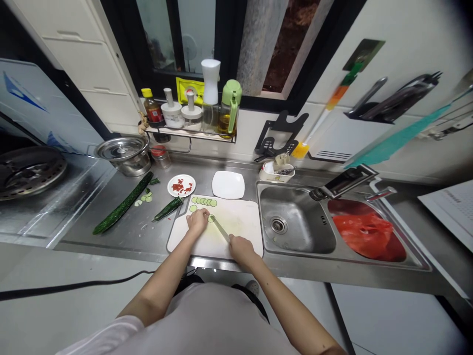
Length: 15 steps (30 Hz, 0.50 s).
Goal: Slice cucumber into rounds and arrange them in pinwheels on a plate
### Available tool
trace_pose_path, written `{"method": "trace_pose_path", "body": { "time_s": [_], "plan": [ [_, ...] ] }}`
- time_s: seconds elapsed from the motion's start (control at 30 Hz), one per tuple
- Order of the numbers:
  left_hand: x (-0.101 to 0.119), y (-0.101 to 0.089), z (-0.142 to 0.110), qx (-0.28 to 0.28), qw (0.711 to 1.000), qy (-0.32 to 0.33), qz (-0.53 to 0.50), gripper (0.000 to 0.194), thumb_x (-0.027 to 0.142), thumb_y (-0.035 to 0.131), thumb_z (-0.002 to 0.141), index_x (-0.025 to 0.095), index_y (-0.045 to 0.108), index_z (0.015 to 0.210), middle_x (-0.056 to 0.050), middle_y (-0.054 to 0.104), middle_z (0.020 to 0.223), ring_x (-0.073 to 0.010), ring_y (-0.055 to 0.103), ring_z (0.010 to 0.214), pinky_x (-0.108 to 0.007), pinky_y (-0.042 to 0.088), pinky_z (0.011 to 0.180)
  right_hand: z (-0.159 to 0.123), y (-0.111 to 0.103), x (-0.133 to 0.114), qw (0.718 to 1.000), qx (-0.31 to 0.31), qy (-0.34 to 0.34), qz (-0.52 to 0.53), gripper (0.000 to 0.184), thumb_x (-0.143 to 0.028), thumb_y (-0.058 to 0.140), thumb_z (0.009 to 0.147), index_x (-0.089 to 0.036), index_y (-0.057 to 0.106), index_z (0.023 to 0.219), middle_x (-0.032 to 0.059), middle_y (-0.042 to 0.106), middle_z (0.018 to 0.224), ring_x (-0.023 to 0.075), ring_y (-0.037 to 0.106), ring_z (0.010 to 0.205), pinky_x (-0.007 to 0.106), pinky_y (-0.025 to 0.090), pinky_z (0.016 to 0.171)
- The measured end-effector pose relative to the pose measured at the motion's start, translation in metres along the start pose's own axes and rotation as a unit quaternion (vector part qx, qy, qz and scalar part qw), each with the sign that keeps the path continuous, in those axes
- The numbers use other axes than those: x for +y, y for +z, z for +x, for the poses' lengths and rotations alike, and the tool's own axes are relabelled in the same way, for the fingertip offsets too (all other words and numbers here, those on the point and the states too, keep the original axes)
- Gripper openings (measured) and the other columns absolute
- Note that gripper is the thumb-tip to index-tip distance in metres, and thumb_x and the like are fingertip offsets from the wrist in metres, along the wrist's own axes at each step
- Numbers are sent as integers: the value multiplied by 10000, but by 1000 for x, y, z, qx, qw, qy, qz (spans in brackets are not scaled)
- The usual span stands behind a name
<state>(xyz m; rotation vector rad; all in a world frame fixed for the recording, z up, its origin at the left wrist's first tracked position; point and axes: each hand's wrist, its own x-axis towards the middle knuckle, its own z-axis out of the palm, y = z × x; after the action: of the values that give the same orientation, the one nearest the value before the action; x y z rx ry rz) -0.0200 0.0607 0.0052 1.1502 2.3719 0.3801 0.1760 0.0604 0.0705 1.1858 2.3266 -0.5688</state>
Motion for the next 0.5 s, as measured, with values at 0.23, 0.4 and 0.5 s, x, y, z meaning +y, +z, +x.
{"method": "trace_pose_path", "body": {
  "time_s": [0.23, 0.4, 0.5],
  "plan": [
    [0, -1, 0, -5, 1000, -4, 0, 262, 197, 457, 840, 290, 691, 915, -32, 708, 1020, -228, 616, 998, -400, 361, 895, 4, 0, -1, 1000, -1, 0, 1, 307, -155, 373, 884, -137, 557, 1130, 160, 682, 1029, 253, 649, 988, 321, 457, 744],
    [0, 0, -1, -5, 1000, 1, -5, 249, 210, 466, 840, 287, 687, 927, -32, 706, 1029, -235, 611, 1006, -406, 358, 895, 7, 3, -1, 1000, 7, -2, 7, 312, -134, 373, 873, -130, 555, 1126, 169, 683, 1014, 262, 650, 979, 337, 462, 749],
    [1, -1, -1, -7, 1000, 1, -8, 244, 213, 466, 843, 288, 686, 920, -26, 707, 1016, -233, 609, 1001, -413, 351, 903, 9, 5, -2, 1000, 7, -3, 14, 312, -128, 377, 870, -132, 555, 1125, 170, 682, 1016, 262, 651, 969, 343, 466, 751]
  ]
}}
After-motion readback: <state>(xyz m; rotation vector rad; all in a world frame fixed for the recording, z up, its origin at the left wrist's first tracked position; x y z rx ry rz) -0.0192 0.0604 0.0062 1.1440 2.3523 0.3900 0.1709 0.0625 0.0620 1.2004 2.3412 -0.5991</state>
